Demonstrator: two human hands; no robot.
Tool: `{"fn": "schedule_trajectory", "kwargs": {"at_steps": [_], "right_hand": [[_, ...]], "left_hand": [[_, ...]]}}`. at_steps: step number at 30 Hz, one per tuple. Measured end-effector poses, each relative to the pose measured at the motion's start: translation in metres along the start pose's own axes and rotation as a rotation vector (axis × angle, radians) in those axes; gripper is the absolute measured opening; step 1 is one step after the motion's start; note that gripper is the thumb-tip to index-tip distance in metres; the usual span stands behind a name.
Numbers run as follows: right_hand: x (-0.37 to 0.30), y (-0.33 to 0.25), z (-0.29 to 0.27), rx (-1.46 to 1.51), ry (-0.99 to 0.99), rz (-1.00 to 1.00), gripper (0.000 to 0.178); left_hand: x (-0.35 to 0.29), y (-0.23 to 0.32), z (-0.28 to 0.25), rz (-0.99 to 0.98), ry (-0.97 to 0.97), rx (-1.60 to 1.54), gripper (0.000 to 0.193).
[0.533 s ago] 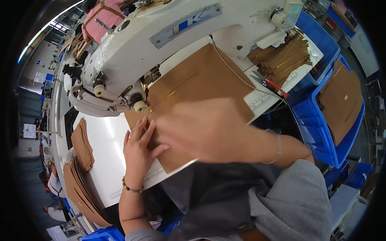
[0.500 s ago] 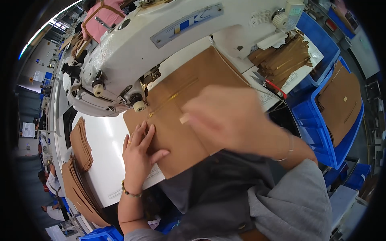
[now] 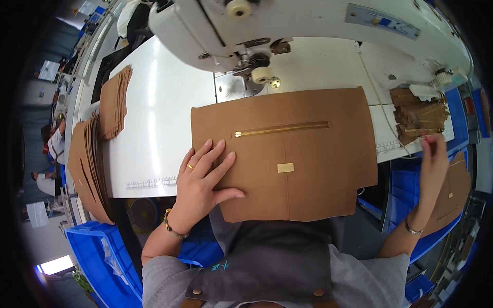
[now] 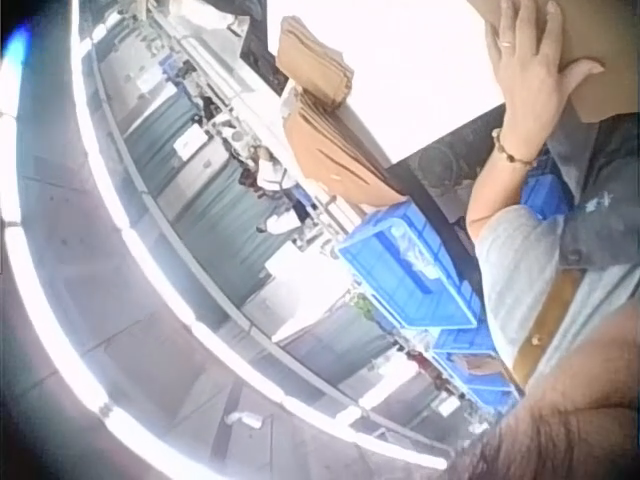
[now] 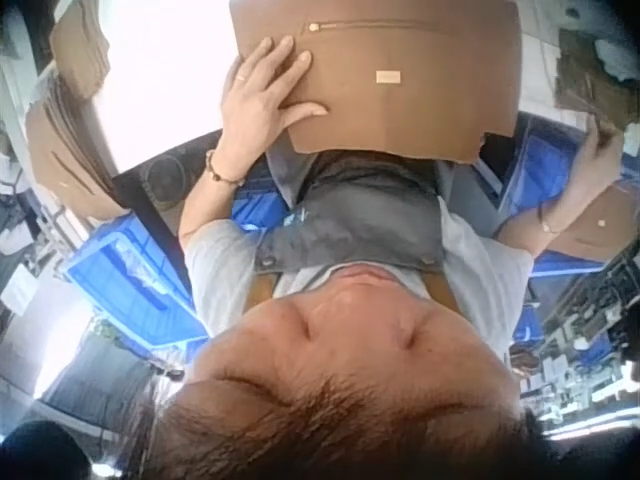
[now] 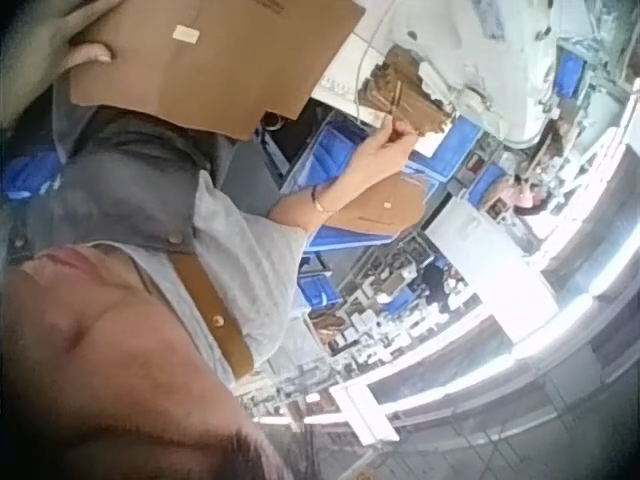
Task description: Sewing a zipper and assembling components of a leather bag using an industrial sewing machine.
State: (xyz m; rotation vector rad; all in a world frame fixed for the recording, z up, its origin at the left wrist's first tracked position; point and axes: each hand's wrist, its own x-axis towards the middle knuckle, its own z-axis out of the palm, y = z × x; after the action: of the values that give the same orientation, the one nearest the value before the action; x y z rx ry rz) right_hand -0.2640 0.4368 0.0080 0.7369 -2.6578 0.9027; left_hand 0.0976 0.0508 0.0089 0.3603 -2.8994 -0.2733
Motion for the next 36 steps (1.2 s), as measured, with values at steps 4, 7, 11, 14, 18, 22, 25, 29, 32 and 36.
{"fn": "schedule_trajectory", "kwargs": {"at_steps": [4, 7, 11, 14, 18, 22, 25, 29, 32, 36], "right_hand": [[0.008, -0.009, -0.032, -0.222, 0.542, -0.152, 0.017], [0.005, -0.059, -0.016, 0.065, 0.574, -0.169, 0.025], [-0.01, -0.154, 0.053, 0.162, -0.152, -0.374, 0.03], [0.004, -0.209, 0.106, 0.164, -0.418, -0.621, 0.031], [0.019, -0.241, 0.146, 0.031, -0.506, -0.839, 0.028], [0.02, -0.248, 0.167, -0.048, -0.582, -0.947, 0.027], [0.021, -0.246, 0.172, -0.169, -0.595, -1.075, 0.026], [0.027, -0.232, 0.158, -0.042, -0.501, -0.984, 0.027], [0.03, -0.222, 0.143, 0.034, -0.431, -0.876, 0.028], [0.042, -0.218, 0.127, 0.034, -0.416, -0.812, 0.028]], "left_hand": [[-0.004, -0.003, 0.011, 0.001, 0.079, -0.037, 0.08], [-0.006, -0.004, 0.014, 0.014, 0.115, -0.042, 0.076], [-0.005, -0.004, 0.014, 0.035, 0.114, -0.039, 0.073], [-0.005, -0.004, 0.014, 0.041, 0.124, -0.042, 0.073], [-0.007, -0.005, 0.016, 0.02, 0.131, -0.023, 0.077], [-0.006, -0.005, 0.015, 0.029, 0.135, -0.039, 0.076], [-0.004, -0.004, 0.011, 0.031, 0.135, -0.053, 0.074], [0.008, -0.016, -0.002, 0.055, 0.09, -0.089, 0.072], [0.041, -0.04, -0.01, 0.037, 0.261, -0.072, 0.061], [0.092, -0.067, -0.017, -0.049, 0.31, -0.085, 0.052]]}}
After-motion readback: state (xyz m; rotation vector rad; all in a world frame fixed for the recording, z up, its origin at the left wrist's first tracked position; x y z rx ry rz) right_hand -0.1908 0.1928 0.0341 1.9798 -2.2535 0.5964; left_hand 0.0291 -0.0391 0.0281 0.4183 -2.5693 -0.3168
